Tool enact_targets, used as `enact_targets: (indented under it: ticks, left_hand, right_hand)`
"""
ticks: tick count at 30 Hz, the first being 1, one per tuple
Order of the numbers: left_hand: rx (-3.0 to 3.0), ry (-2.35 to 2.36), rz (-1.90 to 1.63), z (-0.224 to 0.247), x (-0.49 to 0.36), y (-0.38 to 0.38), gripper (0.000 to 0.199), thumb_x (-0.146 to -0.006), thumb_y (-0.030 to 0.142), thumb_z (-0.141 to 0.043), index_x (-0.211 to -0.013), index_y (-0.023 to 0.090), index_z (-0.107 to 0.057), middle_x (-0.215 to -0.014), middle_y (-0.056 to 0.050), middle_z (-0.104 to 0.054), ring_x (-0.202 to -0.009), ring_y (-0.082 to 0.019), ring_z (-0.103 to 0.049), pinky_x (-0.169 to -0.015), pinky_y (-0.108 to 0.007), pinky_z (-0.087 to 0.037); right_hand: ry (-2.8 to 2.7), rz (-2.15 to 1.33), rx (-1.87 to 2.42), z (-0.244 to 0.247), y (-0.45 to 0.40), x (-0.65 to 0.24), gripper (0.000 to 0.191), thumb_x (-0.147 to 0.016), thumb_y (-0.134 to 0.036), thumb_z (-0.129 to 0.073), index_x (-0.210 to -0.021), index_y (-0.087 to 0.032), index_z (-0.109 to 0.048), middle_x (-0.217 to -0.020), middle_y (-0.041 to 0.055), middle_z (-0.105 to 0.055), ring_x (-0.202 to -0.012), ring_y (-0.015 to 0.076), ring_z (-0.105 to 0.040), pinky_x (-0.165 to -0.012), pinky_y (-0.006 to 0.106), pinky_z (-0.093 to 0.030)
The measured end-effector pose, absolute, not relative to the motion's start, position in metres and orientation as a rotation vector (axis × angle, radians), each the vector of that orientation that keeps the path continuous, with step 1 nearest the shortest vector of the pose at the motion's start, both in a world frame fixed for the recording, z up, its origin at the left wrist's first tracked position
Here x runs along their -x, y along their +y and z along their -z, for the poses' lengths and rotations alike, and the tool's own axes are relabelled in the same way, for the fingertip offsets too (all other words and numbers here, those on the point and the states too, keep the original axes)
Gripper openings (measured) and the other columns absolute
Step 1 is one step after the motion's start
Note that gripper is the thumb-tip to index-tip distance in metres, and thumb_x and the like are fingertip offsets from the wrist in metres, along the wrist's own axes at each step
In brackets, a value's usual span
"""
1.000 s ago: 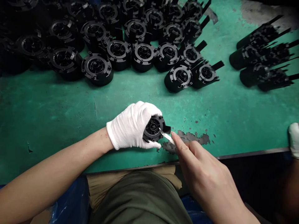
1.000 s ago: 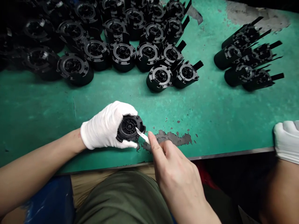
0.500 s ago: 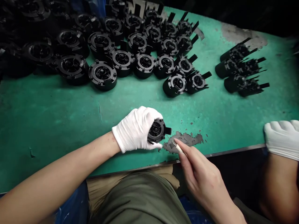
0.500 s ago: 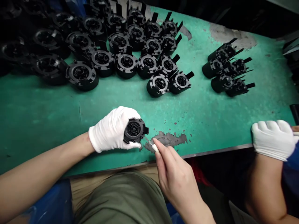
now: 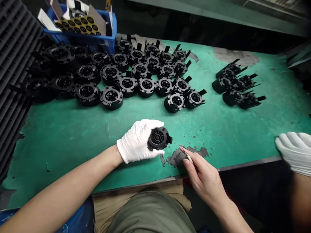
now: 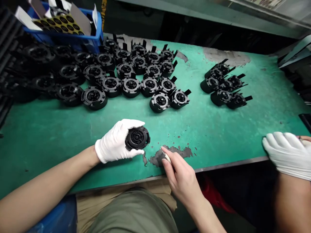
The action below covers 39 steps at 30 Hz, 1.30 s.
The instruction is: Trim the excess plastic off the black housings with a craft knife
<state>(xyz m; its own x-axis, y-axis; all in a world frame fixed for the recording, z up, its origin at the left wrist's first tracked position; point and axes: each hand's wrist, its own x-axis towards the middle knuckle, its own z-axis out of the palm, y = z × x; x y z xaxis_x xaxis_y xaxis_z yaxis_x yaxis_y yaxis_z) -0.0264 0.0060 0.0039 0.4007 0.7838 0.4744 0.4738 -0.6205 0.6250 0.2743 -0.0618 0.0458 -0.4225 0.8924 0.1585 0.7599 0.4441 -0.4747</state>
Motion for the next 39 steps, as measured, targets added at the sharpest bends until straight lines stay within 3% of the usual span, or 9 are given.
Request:
enact_targets:
  ticks: [3,6,11,18,23,28,30,35,39]
  left_hand:
    - [-2.301,1.057,-1.148,-0.009,0.029,0.007,0.087,-0.093,0.032,-0.085,-0.166,0.022,-0.038,-0.157,-0.021,-0.067,-0.145,-0.038,-0.07,-0.119,-0.058,-0.061]
    - [-2.246,0.983,-1.182,-0.007,0.033,0.01,0.083,-0.089,0.018,-0.079,-0.16,0.024,-0.037,-0.158,-0.022,-0.064,-0.152,-0.037,-0.065,-0.123,-0.061,-0.059]
    - [-1.955,0.978,-1.171,0.0,0.045,0.017,0.063,-0.084,0.021,-0.084,-0.128,0.03,-0.039,-0.145,-0.015,-0.064,-0.143,-0.033,-0.07,-0.117,-0.061,-0.062]
    - [-1.75,1.298,-1.026,-0.008,0.045,0.02,0.063,-0.104,0.045,-0.076,-0.158,0.024,-0.051,-0.166,-0.019,-0.06,-0.155,-0.034,-0.063,-0.132,-0.059,-0.053]
    - [-1.633,1.556,-1.297,0.003,0.05,0.026,0.037,-0.116,0.037,-0.049,-0.148,0.021,-0.058,-0.152,-0.017,-0.07,-0.14,-0.027,-0.072,-0.118,-0.054,-0.063]
    - [-1.885,1.543,-1.024,-0.004,0.043,0.024,0.067,-0.095,0.052,-0.085,-0.151,0.023,-0.061,-0.16,-0.02,-0.066,-0.153,-0.042,-0.062,-0.131,-0.071,-0.049]
    - [-1.979,1.47,-0.951,-0.005,0.041,0.02,0.066,-0.09,0.047,-0.089,-0.146,0.024,-0.061,-0.164,-0.021,-0.064,-0.155,-0.044,-0.061,-0.13,-0.073,-0.048]
    - [-2.115,0.969,-1.006,0.003,0.044,0.013,0.063,-0.092,0.014,-0.07,-0.15,0.026,-0.051,-0.166,-0.024,-0.059,-0.154,-0.036,-0.064,-0.121,-0.062,-0.059]
    - [-2.309,0.859,-0.656,-0.006,0.039,0.018,0.051,-0.097,0.018,-0.067,-0.147,0.027,-0.067,-0.144,-0.016,-0.078,-0.132,-0.033,-0.078,-0.114,-0.052,-0.064]
  right_hand:
    - [-2.27,-0.501,1.4,-0.043,-0.059,-0.272,0.038,-0.117,-0.024,-0.055,-0.153,-0.02,-0.065,-0.118,0.0116,-0.083,-0.104,0.0217,-0.083,-0.087,0.032,-0.067]
    - [-2.238,-0.536,1.4,-0.042,-0.055,-0.269,0.04,-0.117,-0.027,-0.056,-0.156,-0.02,-0.063,-0.117,0.0114,-0.082,-0.1,0.0208,-0.081,-0.087,0.033,-0.067]
    - [-2.193,-0.547,1.343,-0.042,-0.048,-0.266,0.039,-0.117,-0.027,-0.056,-0.155,-0.019,-0.064,-0.119,0.011,-0.082,-0.101,0.02,-0.081,-0.087,0.032,-0.067]
    - [-2.138,-0.558,1.34,-0.032,-0.047,-0.269,0.04,-0.116,-0.026,-0.057,-0.155,-0.023,-0.065,-0.134,0.0107,-0.083,-0.115,0.0218,-0.084,-0.095,0.031,-0.068]
    - [-2.121,-0.517,1.405,-0.026,-0.045,-0.278,0.038,-0.116,-0.031,-0.056,-0.152,-0.025,-0.068,-0.138,0.0101,-0.083,-0.117,0.0242,-0.084,-0.097,0.033,-0.07]
    - [-2.109,-0.519,1.391,-0.024,-0.04,-0.273,0.038,-0.116,-0.031,-0.055,-0.151,-0.026,-0.068,-0.133,0.0072,-0.085,-0.109,0.0215,-0.086,-0.096,0.032,-0.07]
    - [-2.104,-0.513,1.37,-0.025,-0.039,-0.269,0.037,-0.115,-0.031,-0.057,-0.149,-0.025,-0.069,-0.132,0.0075,-0.085,-0.11,0.0216,-0.086,-0.097,0.032,-0.07]
    - [-2.024,-0.587,1.417,-0.028,-0.039,-0.264,0.036,-0.116,-0.035,-0.057,-0.146,-0.02,-0.071,-0.123,0.0095,-0.086,-0.101,0.0203,-0.085,-0.093,0.032,-0.069]
    - [-1.914,-0.813,1.467,-0.031,-0.043,-0.257,0.041,-0.115,-0.042,-0.058,-0.148,-0.021,-0.071,-0.114,0.0088,-0.085,-0.094,0.0195,-0.083,-0.089,0.033,-0.069]
